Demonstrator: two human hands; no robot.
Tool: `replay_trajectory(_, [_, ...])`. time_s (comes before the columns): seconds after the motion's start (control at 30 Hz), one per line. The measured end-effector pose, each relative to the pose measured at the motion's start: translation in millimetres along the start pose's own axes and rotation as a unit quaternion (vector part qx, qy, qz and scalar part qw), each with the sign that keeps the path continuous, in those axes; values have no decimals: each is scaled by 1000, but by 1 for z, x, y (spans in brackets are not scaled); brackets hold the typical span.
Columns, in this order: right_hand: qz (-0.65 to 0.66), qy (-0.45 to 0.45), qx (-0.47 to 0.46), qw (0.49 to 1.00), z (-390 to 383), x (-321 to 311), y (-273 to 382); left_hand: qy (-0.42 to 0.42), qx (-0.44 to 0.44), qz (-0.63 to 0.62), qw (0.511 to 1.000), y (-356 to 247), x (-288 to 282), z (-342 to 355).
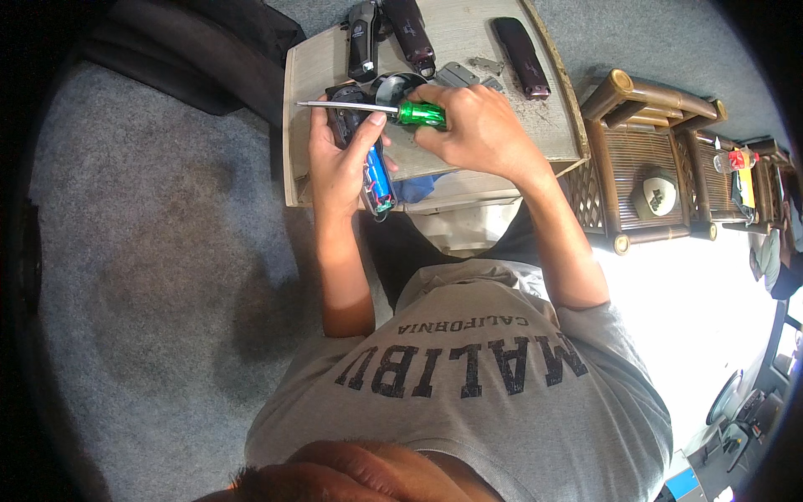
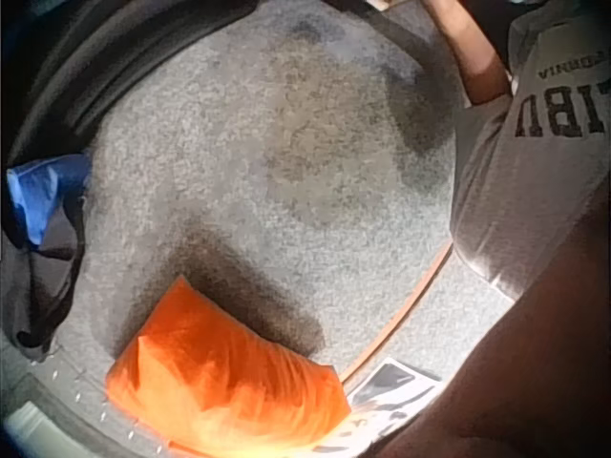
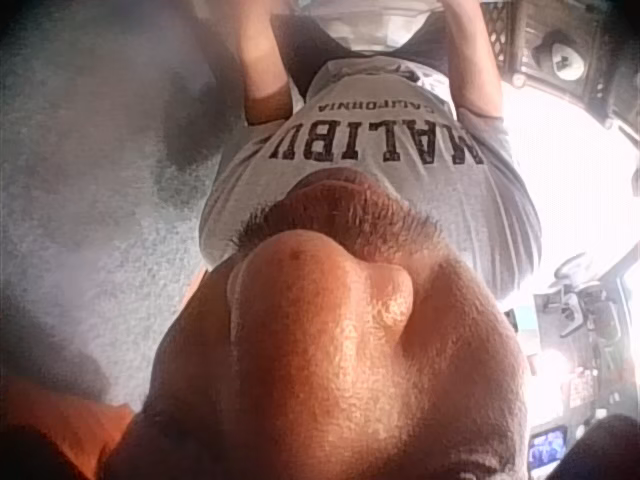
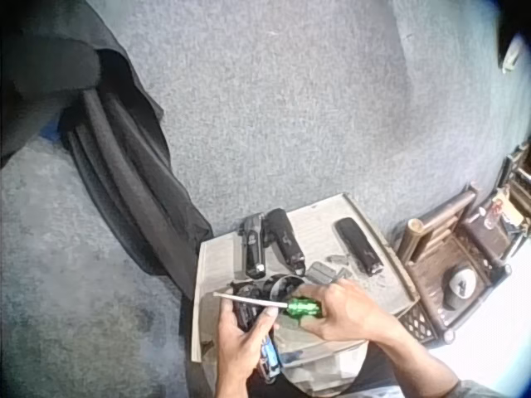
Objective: The person disassembles hair clippers using a screwdriver, removing screws from the back and prying the casing open to reveal internal components.
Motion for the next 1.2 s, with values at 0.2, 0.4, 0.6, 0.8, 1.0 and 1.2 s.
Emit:
replay_trajectory(0.2, [-32,3,-21,999,-2,3,-3,-4,4,-4,1000,1,-1,-1])
replay_trajectory(0.4, [-15,3,-10,1000,-1,1,0,-6,7,-4,1000,1,-1,-1])
replay_trajectory(0.6, [1,6,-3,1000,0,-1,2,-3,8,-3,1000,0,0,0])
replay_trajectory(0.8, [22,1,-19,1000,0,1,0,1,9,-8,1000,3,-1,0])
replay_trajectory(1.0, [37,14,-8,999,-1,1,-1,8,13,-13,1000,5,-3,1])
replay_trajectory(1.2, [48,46,54,996,-1,-2,-2,6,4,1,1000,2,-1,1])
Point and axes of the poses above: each hand's wrist, its own z-axis towards the middle knuckle, its own x-axis out of the palm, y = z × x, the point moved 3 cm from there along z, towards the middle knuckle, and after that the axes turned 10 degrees about -y, right-handed, at the moved point
